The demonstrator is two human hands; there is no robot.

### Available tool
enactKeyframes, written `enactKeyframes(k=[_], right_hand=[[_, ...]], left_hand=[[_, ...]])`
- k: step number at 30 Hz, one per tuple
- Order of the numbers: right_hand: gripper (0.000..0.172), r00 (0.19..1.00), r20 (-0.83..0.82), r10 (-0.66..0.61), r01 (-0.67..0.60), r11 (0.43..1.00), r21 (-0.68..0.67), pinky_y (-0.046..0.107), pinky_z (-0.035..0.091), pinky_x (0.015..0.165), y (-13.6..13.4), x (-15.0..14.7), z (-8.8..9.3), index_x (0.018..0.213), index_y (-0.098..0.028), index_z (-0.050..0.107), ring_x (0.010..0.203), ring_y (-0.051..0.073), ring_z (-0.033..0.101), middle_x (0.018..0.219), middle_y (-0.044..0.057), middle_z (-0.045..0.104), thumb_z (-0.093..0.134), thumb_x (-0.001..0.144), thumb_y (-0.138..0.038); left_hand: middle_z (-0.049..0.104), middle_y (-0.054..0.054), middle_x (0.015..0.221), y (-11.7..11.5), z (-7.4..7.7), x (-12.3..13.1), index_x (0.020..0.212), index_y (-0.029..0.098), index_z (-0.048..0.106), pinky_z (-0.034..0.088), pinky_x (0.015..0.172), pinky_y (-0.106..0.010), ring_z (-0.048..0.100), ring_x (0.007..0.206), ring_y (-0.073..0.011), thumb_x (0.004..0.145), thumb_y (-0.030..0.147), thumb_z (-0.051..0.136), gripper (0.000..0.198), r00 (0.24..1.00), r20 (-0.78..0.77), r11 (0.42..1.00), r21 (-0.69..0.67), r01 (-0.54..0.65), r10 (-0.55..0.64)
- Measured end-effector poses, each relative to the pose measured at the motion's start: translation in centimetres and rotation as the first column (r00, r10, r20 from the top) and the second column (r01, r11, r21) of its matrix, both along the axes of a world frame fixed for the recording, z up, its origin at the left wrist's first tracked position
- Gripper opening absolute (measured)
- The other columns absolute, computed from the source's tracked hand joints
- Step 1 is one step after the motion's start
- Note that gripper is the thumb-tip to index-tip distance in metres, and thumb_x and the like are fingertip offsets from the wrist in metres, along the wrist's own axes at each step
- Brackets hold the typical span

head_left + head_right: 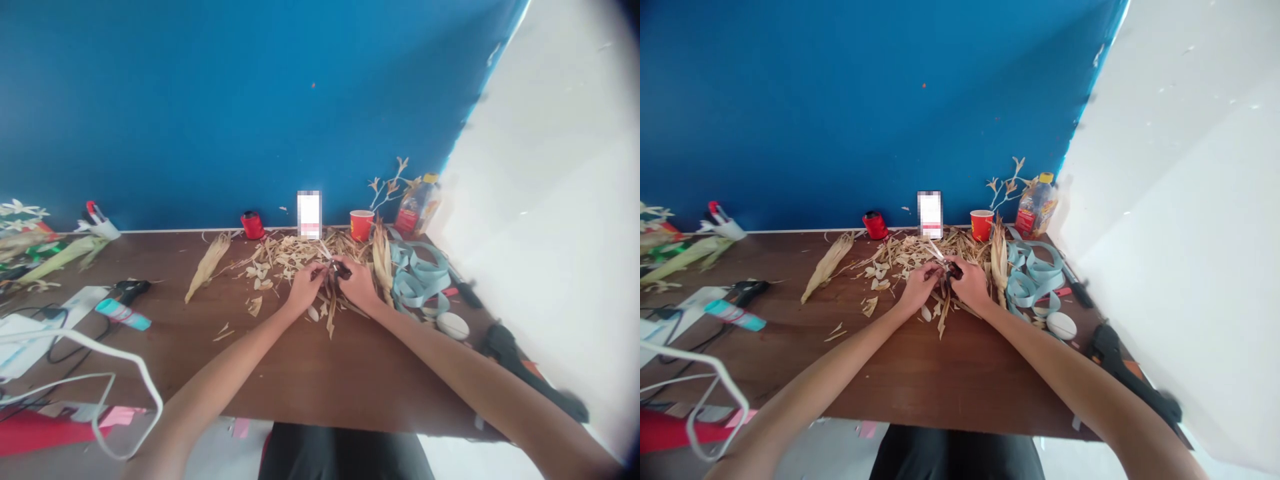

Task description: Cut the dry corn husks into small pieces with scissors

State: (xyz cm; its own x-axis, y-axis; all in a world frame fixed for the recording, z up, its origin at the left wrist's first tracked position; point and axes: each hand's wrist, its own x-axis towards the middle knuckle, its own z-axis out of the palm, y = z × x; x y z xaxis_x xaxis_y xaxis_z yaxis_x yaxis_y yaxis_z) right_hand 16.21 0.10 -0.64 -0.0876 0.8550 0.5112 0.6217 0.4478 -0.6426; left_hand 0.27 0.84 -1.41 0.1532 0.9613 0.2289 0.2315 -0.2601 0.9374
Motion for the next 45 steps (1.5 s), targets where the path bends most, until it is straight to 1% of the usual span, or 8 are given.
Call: enactKeyframes(k=[8,12,18,23,28,35,39,45], right_hand=[[0.049,1.0,0.001,-0.016,0.016,1.0,-0.001,0.03,0.049,0.081,-0.4,-0.1,0.3,0.118,-0.026,0.059,0.085,0.019,0.065,0.095,0.0,0.071,0.052,0.072,-0.013],[0.043,0.999,0.037,-0.036,0.037,0.999,-0.025,0.03,0.049,0.08,-0.1,-0.1,0.2,0.116,-0.025,0.059,0.084,0.02,0.064,0.092,0.001,0.071,0.052,0.075,-0.016],[0.038,0.982,0.18,-0.052,0.072,0.992,-0.104,0.03,0.047,0.08,0.6,-0.2,-0.1,0.114,-0.024,0.06,0.09,0.022,0.064,0.097,0.003,0.071,0.054,0.077,-0.02],[0.037,0.965,0.254,-0.065,0.101,0.986,-0.131,0.028,0.046,0.077,0.6,-0.3,-0.2,0.114,-0.024,0.061,0.089,0.022,0.064,0.099,0.004,0.071,0.054,0.078,-0.021],[0.036,0.958,0.277,-0.069,0.108,0.986,-0.127,0.028,0.045,0.076,0.6,-0.3,-0.2,0.114,-0.024,0.062,0.088,0.022,0.064,0.098,0.005,0.071,0.053,0.079,-0.021],[0.036,0.951,0.301,-0.068,0.118,0.981,-0.153,0.028,0.045,0.074,0.6,-0.3,-0.1,0.112,-0.026,0.063,0.086,0.022,0.064,0.094,0.004,0.072,0.054,0.077,-0.021],[0.037,0.945,0.322,-0.057,0.114,0.98,-0.161,0.027,0.045,0.073,0.5,-0.3,-0.1,0.11,-0.027,0.063,0.087,0.022,0.064,0.096,0.003,0.072,0.056,0.075,-0.021],[0.038,0.939,0.344,-0.022,0.074,0.987,-0.14,0.027,0.045,0.074,0.7,-0.4,-0.3,0.11,-0.028,0.063,0.088,0.021,0.064,0.099,0.001,0.071,0.054,0.075,-0.019]], left_hand=[[0.069,-0.005,0.083,0.0,-0.2,0.0,0.087,0.019,0.068,0.051,0.068,-0.029,0.063,0.073,-0.0172,0.083,0.032,0.055,0.019,0.994,-0.108,0.999,0.043,-0.011,0.016],[0.068,-0.005,0.079,0.0,-0.1,-0.2,0.087,0.018,0.068,0.05,0.061,-0.027,0.061,0.067,-0.0159,0.08,0.037,0.058,0.023,0.999,0.006,0.999,-0.028,-0.035,0.036],[0.063,-0.003,0.073,0.2,0.0,-0.6,0.093,0.017,0.067,0.041,0.051,-0.022,0.055,0.06,-0.0125,0.08,0.044,0.059,0.031,0.968,0.179,0.984,-0.06,-0.166,0.174],[0.066,-0.006,0.084,0.3,0.0,-0.6,0.088,0.016,0.071,0.044,0.058,-0.023,0.057,0.07,-0.0144,0.076,0.044,0.063,0.031,0.956,0.146,0.966,0.006,-0.258,0.255],[0.061,-0.002,0.067,0.2,0.0,-0.5,0.09,0.015,0.069,0.042,0.054,-0.023,0.054,0.06,-0.0125,0.077,0.045,0.062,0.034,0.946,0.207,0.968,-0.054,-0.245,0.251],[0.065,-0.004,0.075,0.2,0.0,-0.5,0.094,0.013,0.065,0.043,0.052,-0.021,0.058,0.062,-0.0119,0.073,0.041,0.067,0.034,0.926,0.282,0.966,-0.134,-0.219,0.249],[0.066,-0.005,0.08,0.4,0.1,-0.5,0.091,0.013,0.064,0.041,0.05,-0.021,0.057,0.061,-0.0107,0.076,0.04,0.063,0.03,0.918,0.328,0.972,-0.15,-0.183,0.224],[0.06,0.0,0.071,0.5,0.3,-0.4,0.083,0.016,0.057,0.038,0.049,-0.019,0.054,0.057,-0.0095,0.078,0.033,0.057,0.018,0.918,0.329,0.971,-0.163,-0.175,0.221]])
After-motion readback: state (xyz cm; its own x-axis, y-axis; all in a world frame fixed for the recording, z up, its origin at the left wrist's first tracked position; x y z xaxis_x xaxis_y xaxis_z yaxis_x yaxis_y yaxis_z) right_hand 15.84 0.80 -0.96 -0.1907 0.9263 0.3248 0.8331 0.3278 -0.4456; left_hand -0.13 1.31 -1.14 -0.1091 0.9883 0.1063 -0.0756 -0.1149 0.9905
